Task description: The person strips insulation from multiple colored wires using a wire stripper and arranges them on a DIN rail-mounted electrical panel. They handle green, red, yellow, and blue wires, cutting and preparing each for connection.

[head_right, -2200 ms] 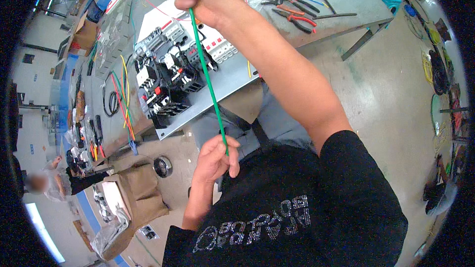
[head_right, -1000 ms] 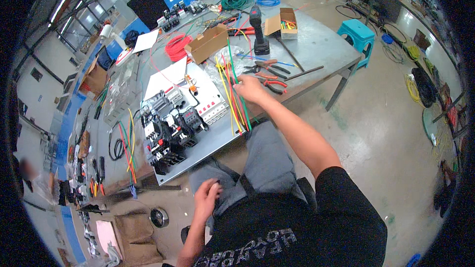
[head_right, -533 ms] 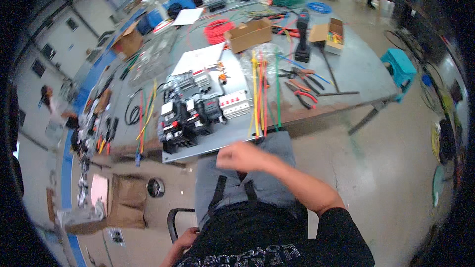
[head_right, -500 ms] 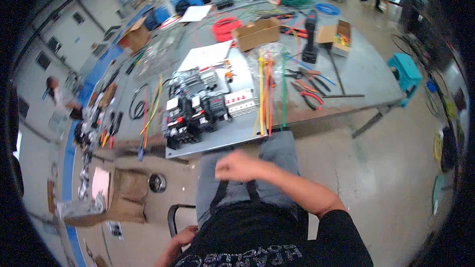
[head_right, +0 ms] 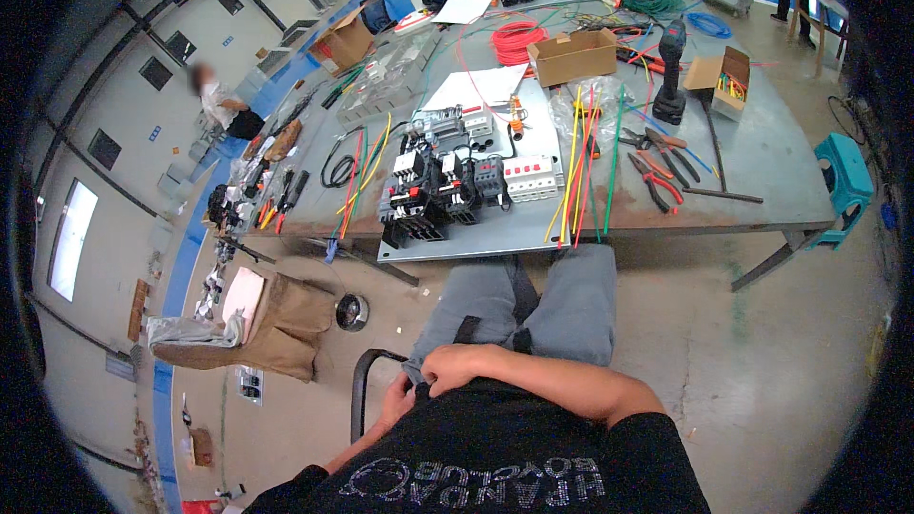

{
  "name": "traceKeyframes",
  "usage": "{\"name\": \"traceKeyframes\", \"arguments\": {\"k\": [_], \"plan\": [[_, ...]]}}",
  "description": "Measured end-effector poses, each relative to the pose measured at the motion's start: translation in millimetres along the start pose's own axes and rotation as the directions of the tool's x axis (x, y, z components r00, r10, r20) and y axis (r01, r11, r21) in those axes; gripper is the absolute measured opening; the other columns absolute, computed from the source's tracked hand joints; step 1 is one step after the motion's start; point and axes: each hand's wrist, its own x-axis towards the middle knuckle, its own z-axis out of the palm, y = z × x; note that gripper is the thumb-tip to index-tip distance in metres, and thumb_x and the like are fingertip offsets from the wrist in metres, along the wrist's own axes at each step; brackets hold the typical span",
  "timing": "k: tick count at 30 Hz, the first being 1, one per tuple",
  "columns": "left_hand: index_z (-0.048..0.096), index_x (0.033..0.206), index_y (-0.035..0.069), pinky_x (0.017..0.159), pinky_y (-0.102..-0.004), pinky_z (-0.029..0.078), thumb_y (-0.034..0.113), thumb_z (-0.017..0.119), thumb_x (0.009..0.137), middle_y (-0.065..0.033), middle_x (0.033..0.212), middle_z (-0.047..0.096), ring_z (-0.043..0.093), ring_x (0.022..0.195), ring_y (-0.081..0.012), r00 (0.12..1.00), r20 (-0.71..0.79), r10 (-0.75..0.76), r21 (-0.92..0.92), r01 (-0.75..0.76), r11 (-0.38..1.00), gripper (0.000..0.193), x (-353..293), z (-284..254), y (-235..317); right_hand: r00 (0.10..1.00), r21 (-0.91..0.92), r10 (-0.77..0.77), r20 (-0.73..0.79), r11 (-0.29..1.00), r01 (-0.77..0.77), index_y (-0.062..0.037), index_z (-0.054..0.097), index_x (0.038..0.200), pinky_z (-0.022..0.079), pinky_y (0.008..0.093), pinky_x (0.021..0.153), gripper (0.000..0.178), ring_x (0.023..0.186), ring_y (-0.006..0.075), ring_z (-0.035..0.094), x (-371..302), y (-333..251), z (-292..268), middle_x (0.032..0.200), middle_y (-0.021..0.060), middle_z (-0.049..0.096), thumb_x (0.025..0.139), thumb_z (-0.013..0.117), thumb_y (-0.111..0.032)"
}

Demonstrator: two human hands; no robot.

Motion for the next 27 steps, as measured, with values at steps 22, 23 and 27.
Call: {"name": "traceKeyframes", "arguments": {"k": [22,23,27], "plan": [[0.059,0.131,0.001,0.098,-0.0401,0.049,0.032,0.059,0.101,-0.0139,0.124,0.068,0.063,0.117,-0.032,0.985,0.154,0.083,0.12,-0.102,0.988,0.044,29.7,16.5,30.2,0.971,0.702,-0.221,0.094,0.706,0.093,-0.0033,0.073,0.094,0.046,0.0293,0.056,0.017,0.065,0.0093,0.057,-28.7,-0.2,-28.7,0.078,-0.0013,0.067,0.084,0.076,-0.017],[0.059,0.131,0.001,0.098,-0.0401,0.049,0.032,0.059,0.101,-0.0138,0.123,0.068,0.064,0.117,-0.0319,0.983,0.163,0.086,0.126,-0.107,0.986,0.043,35.3,18.2,31.4,0.97,0.698,-0.228,0.09,0.709,0.102,-0.0032,0.073,0.094,0.046,0.0292,0.056,0.017,0.065,0.0093,0.057,-28.1,1.1,-27.7,0.078,-0.001,0.067,0.084,0.077,-0.017],[0.06,0.131,0.001,0.098,-0.0398,0.049,0.031,0.06,0.1,-0.0136,0.123,0.069,0.064,0.116,-0.0314,0.976,0.194,0.099,0.121,-0.124,0.985,0.043,63.4,30.2,35.7,0.976,0.647,-0.213,0.041,0.75,0.136,-0.003,0.074,0.094,0.046,0.0284,0.055,0.018,0.065,0.009,0.057,-30.2,2.0,-31.6,0.078,-0.0004,0.067,0.085,0.077,-0.018]]}}
